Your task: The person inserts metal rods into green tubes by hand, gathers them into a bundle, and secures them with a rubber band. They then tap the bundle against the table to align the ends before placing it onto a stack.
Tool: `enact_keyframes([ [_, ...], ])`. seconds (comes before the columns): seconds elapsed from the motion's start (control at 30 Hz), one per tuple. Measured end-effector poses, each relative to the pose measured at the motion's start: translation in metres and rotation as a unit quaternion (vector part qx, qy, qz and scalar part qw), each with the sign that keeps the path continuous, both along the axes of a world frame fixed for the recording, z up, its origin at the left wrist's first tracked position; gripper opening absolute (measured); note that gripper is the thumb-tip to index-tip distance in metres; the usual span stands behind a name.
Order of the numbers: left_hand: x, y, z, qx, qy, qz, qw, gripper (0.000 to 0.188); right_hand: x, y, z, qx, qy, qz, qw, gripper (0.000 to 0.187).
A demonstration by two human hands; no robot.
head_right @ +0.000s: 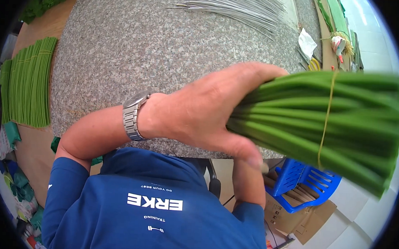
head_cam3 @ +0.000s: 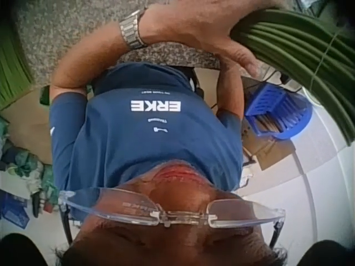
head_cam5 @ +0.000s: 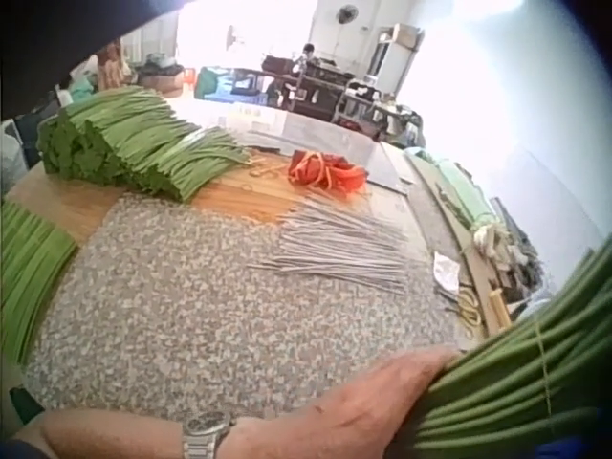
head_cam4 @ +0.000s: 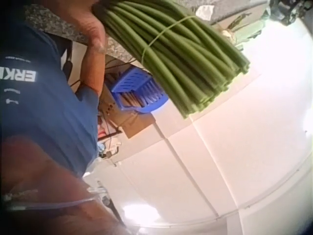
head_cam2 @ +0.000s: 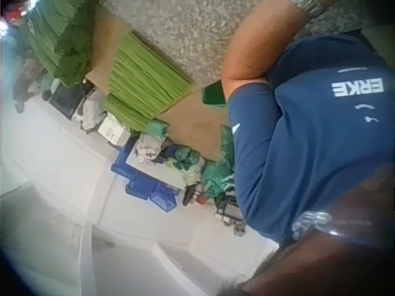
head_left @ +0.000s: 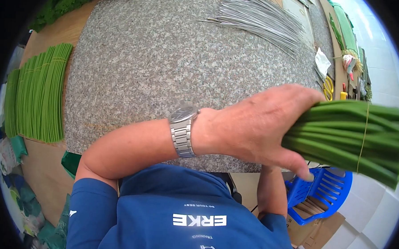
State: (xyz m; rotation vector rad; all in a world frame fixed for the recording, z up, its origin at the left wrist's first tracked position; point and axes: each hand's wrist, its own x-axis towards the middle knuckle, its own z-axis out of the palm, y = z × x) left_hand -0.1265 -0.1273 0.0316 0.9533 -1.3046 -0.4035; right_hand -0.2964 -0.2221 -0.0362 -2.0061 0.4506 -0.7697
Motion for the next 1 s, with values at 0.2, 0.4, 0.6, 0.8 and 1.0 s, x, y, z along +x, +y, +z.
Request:
enact_keyframes([
  [0.2,0.003,-0.017,0.013,0.015,0.117,-0.169,0.979,0.113,0.01,0.018,-0.017,0.056,0.035,-0.054,0.996,0.08],
  [0.4,-0.016,-0.019,0.008,0.008,0.037,-0.123,0.992,0.085,0.0,0.04,-0.025,0.107,0.069,-0.093,0.987,0.075],
  [0.6,-0.013,-0.026,0.001,-0.018,0.035,-0.065,0.997,0.074,-0.006,0.035,-0.044,0.062,0.017,-0.072,0.995,0.07],
  [0.8,0.035,-0.022,0.001,-0.013,0.029,-0.019,0.999,0.072,0.071,0.034,-0.03,-0.019,0.011,-0.162,0.987,0.07],
  [1.0,0.091,-0.011,0.003,-0.018,-0.008,0.116,0.993,0.066,0.137,0.026,-0.016,0.045,-0.019,-0.034,0.998,0.062],
])
